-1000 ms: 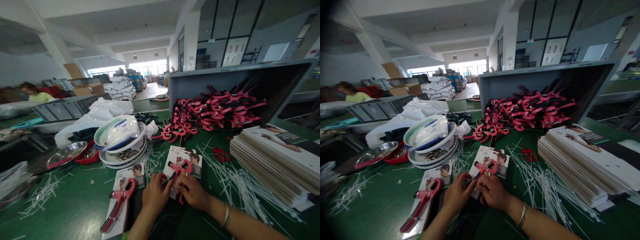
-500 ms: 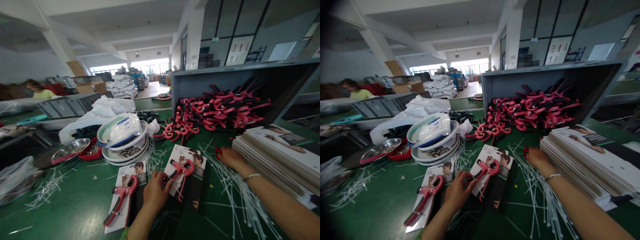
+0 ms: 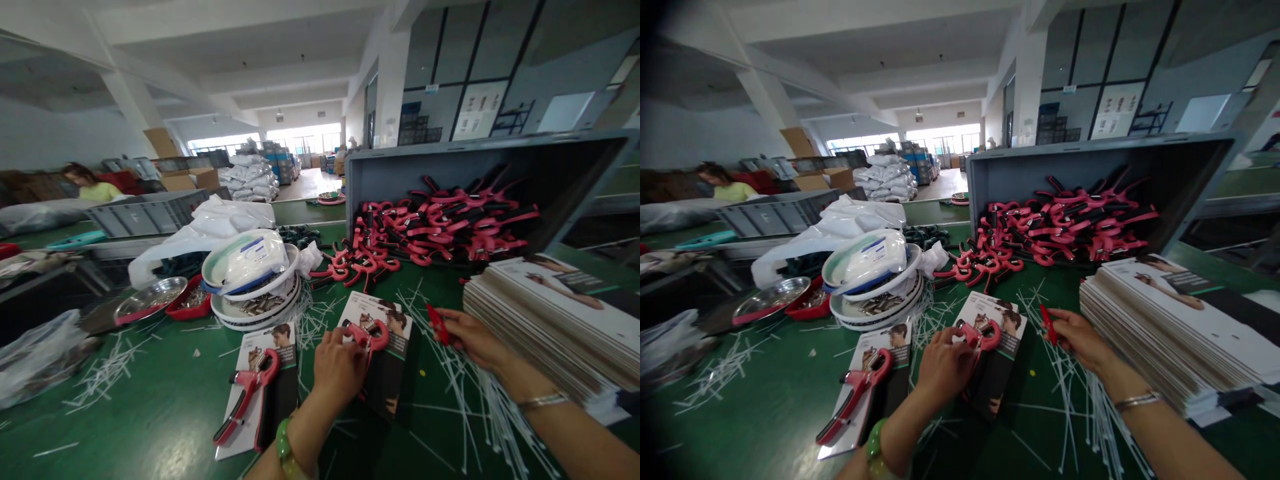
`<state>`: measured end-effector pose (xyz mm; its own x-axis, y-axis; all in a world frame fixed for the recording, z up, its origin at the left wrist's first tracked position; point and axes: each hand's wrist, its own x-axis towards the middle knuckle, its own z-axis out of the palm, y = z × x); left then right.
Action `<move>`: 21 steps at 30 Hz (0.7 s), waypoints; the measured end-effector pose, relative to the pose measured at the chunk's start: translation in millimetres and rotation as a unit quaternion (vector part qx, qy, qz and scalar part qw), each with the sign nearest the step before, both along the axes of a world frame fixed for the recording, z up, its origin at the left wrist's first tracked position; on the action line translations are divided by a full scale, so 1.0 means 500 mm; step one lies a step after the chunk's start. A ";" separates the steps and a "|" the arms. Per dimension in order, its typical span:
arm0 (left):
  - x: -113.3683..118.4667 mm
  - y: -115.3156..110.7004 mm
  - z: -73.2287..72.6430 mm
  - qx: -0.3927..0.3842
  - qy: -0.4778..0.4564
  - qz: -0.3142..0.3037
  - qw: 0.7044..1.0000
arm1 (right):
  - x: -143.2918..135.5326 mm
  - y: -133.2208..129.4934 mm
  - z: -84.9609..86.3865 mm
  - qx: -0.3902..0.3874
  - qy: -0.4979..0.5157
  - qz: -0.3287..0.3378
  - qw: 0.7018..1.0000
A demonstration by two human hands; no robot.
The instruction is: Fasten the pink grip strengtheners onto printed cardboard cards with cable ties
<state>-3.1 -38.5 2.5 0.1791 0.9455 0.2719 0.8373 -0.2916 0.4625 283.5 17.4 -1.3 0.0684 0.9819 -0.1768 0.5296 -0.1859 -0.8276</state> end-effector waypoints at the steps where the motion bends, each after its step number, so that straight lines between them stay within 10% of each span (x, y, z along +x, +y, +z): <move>1: 0.004 0.005 -0.004 -0.018 -0.026 0.002 1.000 | -0.017 -0.028 0.000 -0.014 0.086 0.041 0.995; 6: -0.001 0.024 -0.020 -0.085 -0.190 -0.001 0.978 | -0.097 -0.120 0.021 0.066 -0.092 0.238 0.965; 14: -0.009 0.035 -0.028 -0.139 -0.268 0.009 0.953 | -0.123 -0.130 0.066 0.271 -0.490 0.301 0.772; 21: -0.006 0.026 -0.017 -0.126 -0.258 -0.018 0.958 | -0.144 -0.130 0.043 0.312 -0.540 0.285 0.728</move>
